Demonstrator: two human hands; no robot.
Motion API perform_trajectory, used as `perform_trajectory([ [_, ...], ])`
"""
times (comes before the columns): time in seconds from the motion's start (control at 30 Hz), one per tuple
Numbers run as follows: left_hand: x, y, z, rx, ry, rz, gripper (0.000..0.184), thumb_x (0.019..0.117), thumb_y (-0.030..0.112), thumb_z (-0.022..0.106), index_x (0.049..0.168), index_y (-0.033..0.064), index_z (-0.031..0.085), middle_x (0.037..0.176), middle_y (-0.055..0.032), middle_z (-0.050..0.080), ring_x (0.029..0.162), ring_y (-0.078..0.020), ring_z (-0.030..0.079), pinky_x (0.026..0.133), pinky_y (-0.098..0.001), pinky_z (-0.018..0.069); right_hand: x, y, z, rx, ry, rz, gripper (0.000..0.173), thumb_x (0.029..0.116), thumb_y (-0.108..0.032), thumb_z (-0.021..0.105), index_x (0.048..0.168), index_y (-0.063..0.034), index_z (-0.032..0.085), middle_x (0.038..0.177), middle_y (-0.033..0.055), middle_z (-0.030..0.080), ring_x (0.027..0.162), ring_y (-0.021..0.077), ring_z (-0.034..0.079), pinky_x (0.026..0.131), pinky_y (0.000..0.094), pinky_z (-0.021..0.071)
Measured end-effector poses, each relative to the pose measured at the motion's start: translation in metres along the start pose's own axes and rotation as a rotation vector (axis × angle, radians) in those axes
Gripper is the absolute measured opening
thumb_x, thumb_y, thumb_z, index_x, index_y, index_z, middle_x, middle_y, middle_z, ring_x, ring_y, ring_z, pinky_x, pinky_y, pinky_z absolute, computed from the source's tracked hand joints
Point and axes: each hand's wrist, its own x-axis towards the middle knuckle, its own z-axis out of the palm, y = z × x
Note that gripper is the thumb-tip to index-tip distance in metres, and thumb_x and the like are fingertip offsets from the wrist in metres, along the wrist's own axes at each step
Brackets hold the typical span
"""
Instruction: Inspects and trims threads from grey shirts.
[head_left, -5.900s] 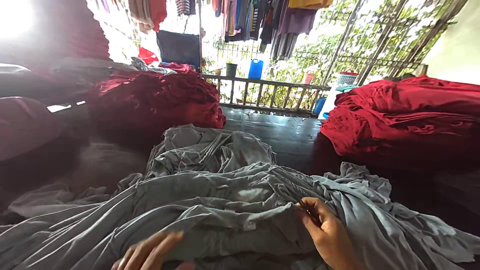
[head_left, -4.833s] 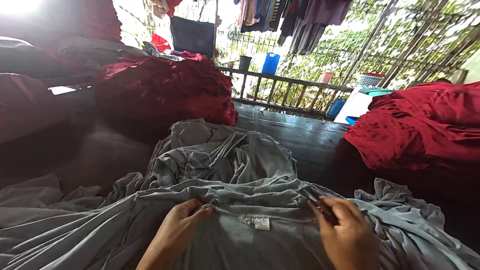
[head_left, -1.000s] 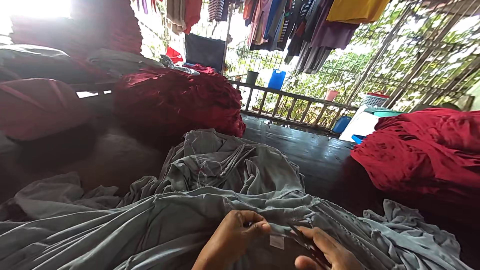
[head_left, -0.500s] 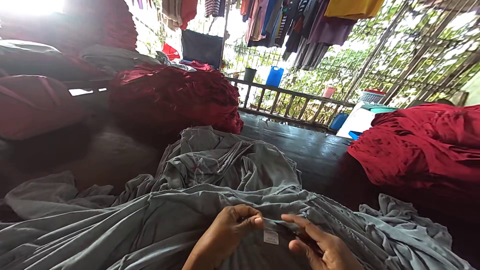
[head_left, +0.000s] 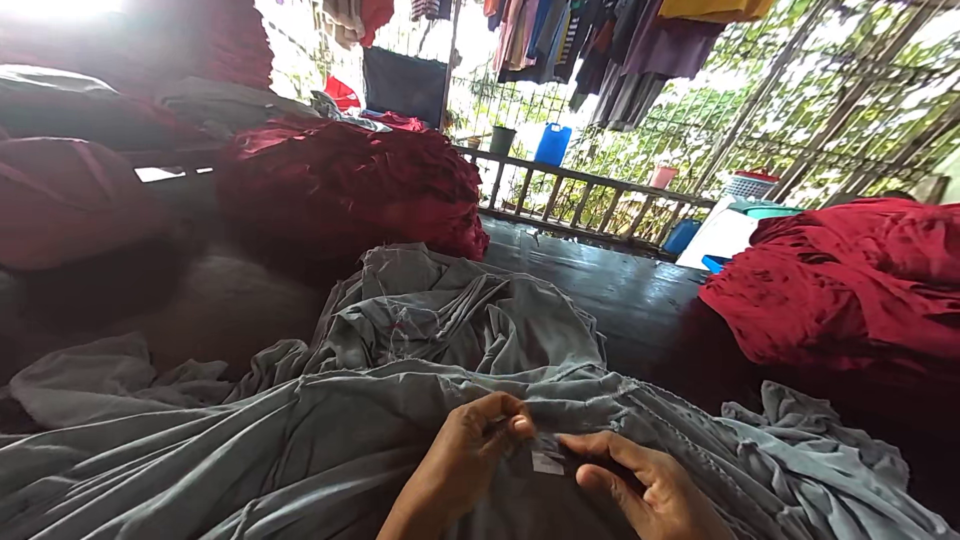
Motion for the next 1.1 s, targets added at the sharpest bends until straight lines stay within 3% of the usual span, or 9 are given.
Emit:
perform_trajectory([
  [0.1,0.000,-0.003,-0.001,-0.028,-0.010,0.022,0.013,0.1002,0.009,0.057,0.095,0.0032,0.067,0.087,0.0117,0.064,0.083,0.0095,0.057,0.078,-0.0127,0.0483,0.003,-0.001,-0.003,0.107,-0.037,0.051,0.027,0.0995,-0.015,0.062,0.112,0.0074,0.072,0.108,0.0089,0.075,0.099,-0.0036,0.067,0.091,0.0146,0.0512],
  [0.3,0.001,-0.006,-0.002,-0.043,-0.028,0.037,0.012,0.0999,0.011,0.059,0.094,0.0046,0.068,0.087,0.0128,0.063,0.082,0.0100,0.057,0.078,-0.0126,0.0477,0.006,-0.005,-0.005,0.128,-0.058,0.118,0.023,0.0985,-0.011,0.061,0.109,0.0054,0.073,0.104,0.0043,0.075,0.091,-0.0076,0.064,0.083,0.0120,0.0507],
  [0.7,0.001,-0.007,-0.005,-0.068,-0.058,0.046,0.013,0.1003,0.013,0.059,0.095,0.0054,0.068,0.088,0.0132,0.064,0.084,0.0098,0.057,0.079,-0.0133,0.0483,0.005,-0.011,-0.006,0.125,-0.060,0.162,0.022,0.0969,-0.007,0.063,0.113,0.0067,0.070,0.101,0.0055,0.074,0.092,-0.0051,0.066,0.085,0.0136,0.0522],
  [1.1,0.001,-0.006,-0.005,-0.069,-0.060,0.024,0.012,0.1003,0.013,0.060,0.095,0.0065,0.068,0.086,0.0147,0.063,0.081,0.0107,0.056,0.077,-0.0125,0.0478,0.005,-0.006,-0.003,0.124,-0.028,0.123,0.019,0.0958,-0.006,0.063,0.108,0.0054,0.073,0.102,0.0046,0.075,0.093,-0.0064,0.066,0.086,0.0118,0.0516],
])
